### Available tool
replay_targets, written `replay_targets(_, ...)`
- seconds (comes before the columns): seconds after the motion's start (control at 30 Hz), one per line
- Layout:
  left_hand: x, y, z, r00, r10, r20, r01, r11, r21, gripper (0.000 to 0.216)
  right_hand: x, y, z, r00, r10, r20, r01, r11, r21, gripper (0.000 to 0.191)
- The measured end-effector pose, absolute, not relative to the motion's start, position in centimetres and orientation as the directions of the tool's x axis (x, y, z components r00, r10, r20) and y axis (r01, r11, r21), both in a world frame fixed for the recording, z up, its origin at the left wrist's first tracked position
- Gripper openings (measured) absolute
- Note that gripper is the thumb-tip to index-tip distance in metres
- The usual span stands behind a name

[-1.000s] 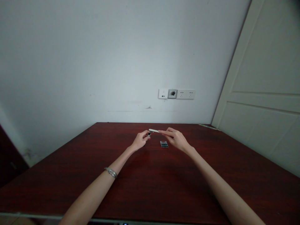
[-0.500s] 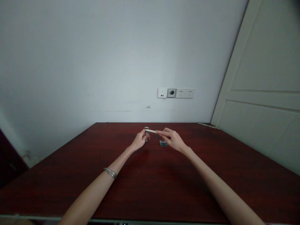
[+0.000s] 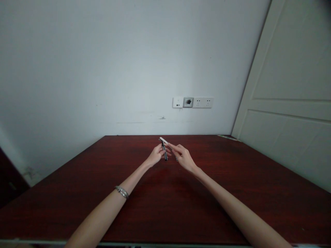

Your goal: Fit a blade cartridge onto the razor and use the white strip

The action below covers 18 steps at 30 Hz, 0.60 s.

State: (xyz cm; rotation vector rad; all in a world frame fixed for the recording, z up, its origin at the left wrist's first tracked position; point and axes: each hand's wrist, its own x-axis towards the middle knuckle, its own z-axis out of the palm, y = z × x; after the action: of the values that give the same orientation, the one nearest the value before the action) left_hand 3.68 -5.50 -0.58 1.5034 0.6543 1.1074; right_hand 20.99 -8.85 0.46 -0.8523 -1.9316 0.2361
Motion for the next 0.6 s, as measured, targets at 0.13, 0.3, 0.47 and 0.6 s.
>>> replay_targets(0.13, 3.6, -5.4, -0.6, 0.406, 0.868, 0.285, -0.155, -0.242, 0.958, 0.025, 21.3, -8.8, 0.5, -0.260, 0.659, 0.706, 0.440, 0.731, -0.521, 0.036)
replay_targets(0.3, 3.6, -5.5, -0.6, 0.408, 0.870, 0.277, -0.156, -0.233, 0.960, 0.025, 21.4, -8.7, 0.4, -0.285, 0.666, 0.689, 0.445, 0.729, -0.521, 0.036)
replay_targets(0.47, 3.6, -5.4, -0.5, 0.399, 0.877, 0.268, -0.136, -0.233, 0.963, 0.025, 21.7, -8.6, 0.3, -0.296, 0.667, 0.684, 0.439, 0.730, -0.523, 0.035)
replay_targets(0.6, 3.5, -5.3, -0.6, 0.401, 0.879, 0.256, -0.110, -0.231, 0.967, 0.026, 22.0, -8.3, 0.2, -0.220, 0.677, 0.702, 0.465, 0.706, -0.535, 0.036)
